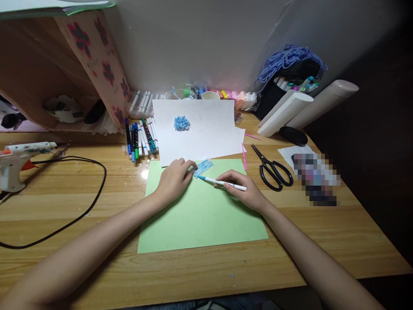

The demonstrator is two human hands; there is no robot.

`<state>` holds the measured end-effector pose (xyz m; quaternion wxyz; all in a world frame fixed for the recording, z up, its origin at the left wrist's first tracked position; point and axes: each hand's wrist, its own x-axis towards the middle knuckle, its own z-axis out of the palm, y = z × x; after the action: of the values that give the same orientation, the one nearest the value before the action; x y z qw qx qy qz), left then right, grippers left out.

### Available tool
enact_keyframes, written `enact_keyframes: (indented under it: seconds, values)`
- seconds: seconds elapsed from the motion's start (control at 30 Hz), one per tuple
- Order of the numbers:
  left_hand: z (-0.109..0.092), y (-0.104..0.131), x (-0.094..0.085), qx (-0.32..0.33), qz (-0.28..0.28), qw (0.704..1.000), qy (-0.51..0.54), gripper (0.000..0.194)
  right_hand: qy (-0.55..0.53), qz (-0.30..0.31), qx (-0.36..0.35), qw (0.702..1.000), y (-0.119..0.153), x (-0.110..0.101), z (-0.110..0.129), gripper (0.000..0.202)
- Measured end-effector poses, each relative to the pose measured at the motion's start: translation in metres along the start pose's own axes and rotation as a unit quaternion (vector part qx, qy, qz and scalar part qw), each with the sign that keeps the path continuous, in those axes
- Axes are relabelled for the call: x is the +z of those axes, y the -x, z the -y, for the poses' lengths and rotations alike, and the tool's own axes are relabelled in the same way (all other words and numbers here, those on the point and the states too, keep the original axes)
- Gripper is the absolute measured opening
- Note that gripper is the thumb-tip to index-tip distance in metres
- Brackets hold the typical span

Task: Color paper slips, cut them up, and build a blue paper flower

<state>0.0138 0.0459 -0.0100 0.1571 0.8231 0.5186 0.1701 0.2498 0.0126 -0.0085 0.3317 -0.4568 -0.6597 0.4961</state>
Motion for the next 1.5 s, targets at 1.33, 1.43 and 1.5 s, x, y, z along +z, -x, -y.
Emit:
enact_keyframes:
  seconds: [1.33, 1.43, 1.5]
  values:
    - [0.0, 0.011, -0.004, 0.032, -0.016, 0.961, 0.273, 0.025, -0.07, -0.051, -0.002, 0.996, 0.001, 0.013, 0.001, 0.024]
    - [0.002, 0.012, -0.006, 0.054, -0.012, 0.963, 0.264, 0.026, -0.075, -0.047, -0.006, 0.996, 0.001, 0.009, 0.003, 0.025]
    - [0.003, 0.014, -0.006, 0.083, 0.007, 0.967, 0.242, 0.026, -0.073, -0.036, -0.01, 0.997, 0.002, 0.002, 0.006, 0.025]
